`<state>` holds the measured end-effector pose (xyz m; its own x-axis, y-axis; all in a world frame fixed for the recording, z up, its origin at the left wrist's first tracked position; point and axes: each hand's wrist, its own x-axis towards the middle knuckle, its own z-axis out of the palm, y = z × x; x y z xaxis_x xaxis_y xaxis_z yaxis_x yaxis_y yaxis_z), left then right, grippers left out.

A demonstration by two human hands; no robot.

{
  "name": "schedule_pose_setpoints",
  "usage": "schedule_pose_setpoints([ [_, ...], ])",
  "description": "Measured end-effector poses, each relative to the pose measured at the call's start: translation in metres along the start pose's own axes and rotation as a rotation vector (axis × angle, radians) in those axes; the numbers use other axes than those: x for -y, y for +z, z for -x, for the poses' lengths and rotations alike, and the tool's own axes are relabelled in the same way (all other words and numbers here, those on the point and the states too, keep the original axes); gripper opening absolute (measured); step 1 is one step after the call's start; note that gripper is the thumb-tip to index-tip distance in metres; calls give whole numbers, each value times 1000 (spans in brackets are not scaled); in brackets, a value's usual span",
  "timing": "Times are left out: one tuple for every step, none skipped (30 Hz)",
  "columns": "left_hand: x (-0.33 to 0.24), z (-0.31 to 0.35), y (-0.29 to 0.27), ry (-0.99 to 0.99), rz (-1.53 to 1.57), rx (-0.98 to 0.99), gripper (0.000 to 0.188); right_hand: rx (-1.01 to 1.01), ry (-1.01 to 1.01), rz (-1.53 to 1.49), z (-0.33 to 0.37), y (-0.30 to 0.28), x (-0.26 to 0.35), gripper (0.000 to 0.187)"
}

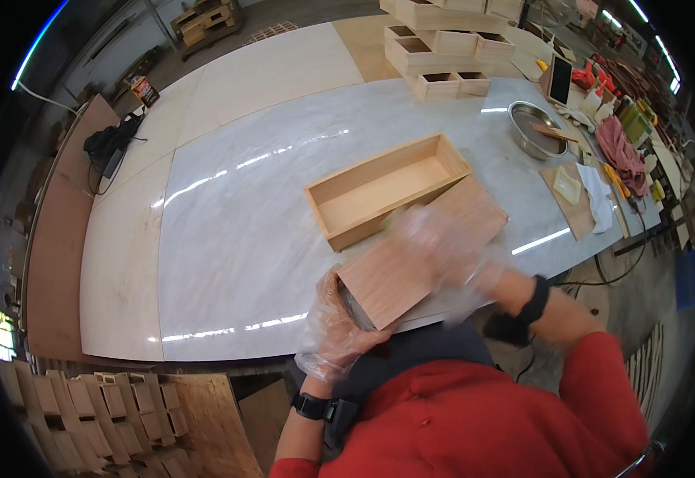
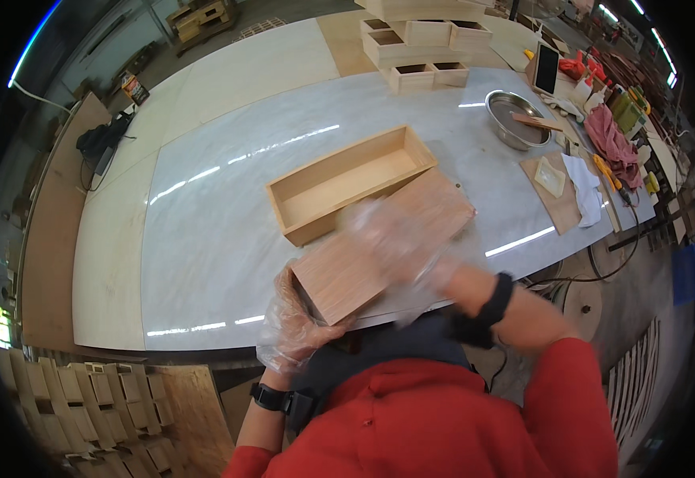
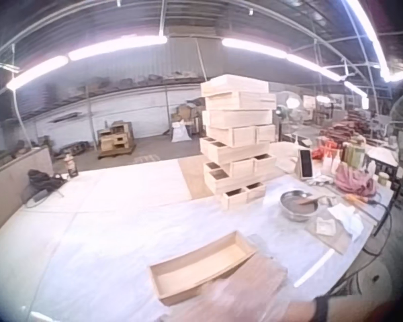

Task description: Applying a liquid coating or varnish to the surfaces of wooden boxes using a sponge or cloth.

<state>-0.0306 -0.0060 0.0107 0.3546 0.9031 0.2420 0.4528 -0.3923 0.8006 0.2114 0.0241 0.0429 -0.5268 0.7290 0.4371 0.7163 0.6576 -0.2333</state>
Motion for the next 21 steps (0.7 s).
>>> schedule_pose_setpoints([
  [8, 0, 2, -1, 0, 1, 108, 133, -57, -3, -17, 9, 30, 28],
  [22, -1, 4, 85, -64, 19, 104, 265, -118, -5, -30, 14, 61, 39],
  [25, 7, -10, 153, -157, 11, 100, 208, -165, -156, -43, 0, 97, 34],
  [29, 4, -3, 160, -146, 19, 100, 162, -156, -282, -45, -6, 110, 30],
  [26, 7, 1, 4, 6, -13, 100, 162, -162, -291, -44, -3, 108, 30],
  [20, 9, 4, -150, 164, -47, 99, 180, -160, -293, -37, -4, 101, 26],
  [13, 7, 2, -156, 163, -52, 99, 200, -157, -296, -30, -3, 92, 22],
  [3, 1, 0, -88, 110, -51, 98, 21, -235, -162, -25, 8, 72, 23],
  [-4, 1, -4, -24, 55, -57, 98, 31, -249, -180, -32, 6, 55, 23],
  [-2, 1, -4, -34, 111, -39, 97, 88, -145, -119, -41, -1, 36, 27],
  [-1, 0, -5, -36, 112, -45, 97, 142, -40, -55, -48, -4, 27, 31],
  [-2, -1, -5, -49, 158, -33, 98, 144, -45, -55, -51, -2, 34, 31],
  [-2, -1, -5, -62, 204, -19, 98, 143, -144, 26, -52, 0, 48, 39],
  [2, 1, -4, -67, 198, -26, 98, 140, -246, 101, -51, 6, 63, 47],
  [7, 3, -1, -61, 299, -27, 98, 136, -255, 101, -43, 11, 75, 47],
  [11, 3, -2, -55, 400, -27, 98, 166, -150, -89, -30, 15, 86, 46],
  [12, 3, -2, -59, 398, -32, 98, 202, -40, -283, -21, 16, 90, 45],
  [12, 3, -2, -23, 284, -39, 99, 205, -43, -287, -17, 12, 87, 45],
  [13, 3, -2, 12, 170, -43, 100, 230, -67, -253, -15, 4, 84, 36],
  [15, 4, 1, 6, 170, -37, 100, 256, -84, -222, -12, -1, 80, 28],
  [15, 4, 6, -2, 211, -50, 101, 252, -64, -215, -12, 3, 72, 28],
])
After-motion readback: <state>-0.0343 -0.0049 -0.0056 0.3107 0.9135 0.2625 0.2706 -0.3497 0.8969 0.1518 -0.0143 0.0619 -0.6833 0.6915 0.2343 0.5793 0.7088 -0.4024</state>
